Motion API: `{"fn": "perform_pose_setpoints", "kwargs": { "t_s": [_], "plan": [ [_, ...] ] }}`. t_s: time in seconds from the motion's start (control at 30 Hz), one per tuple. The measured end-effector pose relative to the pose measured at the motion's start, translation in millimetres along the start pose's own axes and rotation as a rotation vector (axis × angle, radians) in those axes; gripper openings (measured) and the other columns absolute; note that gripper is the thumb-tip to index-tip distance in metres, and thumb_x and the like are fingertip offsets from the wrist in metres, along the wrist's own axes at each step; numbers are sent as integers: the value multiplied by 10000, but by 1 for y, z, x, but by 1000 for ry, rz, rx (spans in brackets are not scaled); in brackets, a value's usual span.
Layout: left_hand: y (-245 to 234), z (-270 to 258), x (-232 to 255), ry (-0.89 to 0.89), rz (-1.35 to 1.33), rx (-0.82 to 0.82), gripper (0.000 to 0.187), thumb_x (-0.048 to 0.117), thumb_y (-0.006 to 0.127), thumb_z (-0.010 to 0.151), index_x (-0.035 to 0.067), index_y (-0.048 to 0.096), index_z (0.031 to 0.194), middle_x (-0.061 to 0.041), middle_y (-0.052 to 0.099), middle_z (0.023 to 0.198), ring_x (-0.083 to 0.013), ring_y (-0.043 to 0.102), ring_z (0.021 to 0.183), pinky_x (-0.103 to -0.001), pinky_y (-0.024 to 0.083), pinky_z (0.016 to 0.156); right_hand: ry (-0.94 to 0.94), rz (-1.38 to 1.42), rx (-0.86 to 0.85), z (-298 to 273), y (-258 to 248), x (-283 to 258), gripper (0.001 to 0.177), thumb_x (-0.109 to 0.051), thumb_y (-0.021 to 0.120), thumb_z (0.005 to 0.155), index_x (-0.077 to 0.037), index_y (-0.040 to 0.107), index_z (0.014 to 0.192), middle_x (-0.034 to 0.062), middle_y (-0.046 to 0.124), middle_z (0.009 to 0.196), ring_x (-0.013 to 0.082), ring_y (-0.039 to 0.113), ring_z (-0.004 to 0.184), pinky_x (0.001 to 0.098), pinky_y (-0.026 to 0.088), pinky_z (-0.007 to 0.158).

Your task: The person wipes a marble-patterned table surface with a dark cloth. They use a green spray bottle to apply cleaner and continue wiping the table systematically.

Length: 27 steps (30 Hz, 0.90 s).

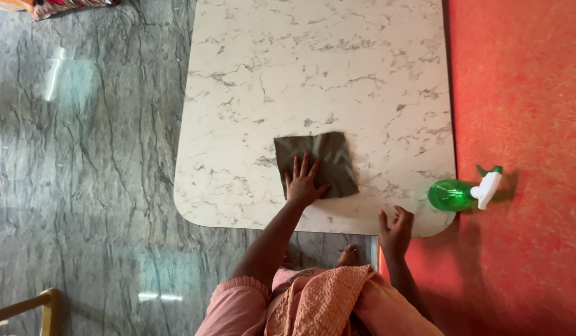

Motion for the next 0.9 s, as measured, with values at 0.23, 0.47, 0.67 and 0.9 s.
{"fn": "perform_pose_setpoints", "kwargs": {
  "t_s": [0.23, 0.47, 0.67, 0.9],
  "plan": [
    [-20, -15, -115, -202, -64, 54, 976, 799, 515, 882, 358, 118, 1657, -8, -76, 1752, -301, -94, 1605, -662, 21, 1236, -203, 11, -69, 39, 72, -66, 301, -280, 760, 961, -61, 662, 1144, 113, 623, 1126, 307, 612, 1017, 431, 516, 880],
    [-58, -83, -223, -300, 6, 267, 973, 800, 559, 878, 316, 207, 1644, -50, 36, 1744, -340, -10, 1590, -713, 44, 1226, -394, -227, -40, 113, 149, -81, 368, -380, 738, 991, -73, 650, 1173, 151, 630, 1254, 367, 564, 1222, 514, 448, 1024],
    [-67, -54, -243, -344, 30, 56, 1024, 829, 560, 831, 364, 161, 1651, -182, -20, 1727, -450, -2, 1576, -733, 37, 1194, -402, -430, -74, 179, 189, -65, 571, -526, 668, 1043, -46, 618, 1348, 203, 541, 1465, 397, 452, 1400, 588, 354, 1149],
    [-95, 25, -251, -297, 93, 116, 993, 877, 399, 872, 382, 50, 1659, -196, -124, 1718, -463, -105, 1567, -779, -19, 1161, -172, -515, -290, 196, 219, -38, 845, -687, 442, 1023, -110, 372, 1637, 207, 279, 1690, 411, 185, 1555, 627, 106, 1233]
  ]
}}
Point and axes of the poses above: each hand's wrist, its own z-axis towards the middle knuckle, its own y-axis out of the palm, x = y × z, the point moved 9 cm from there along z, towards the middle knuckle
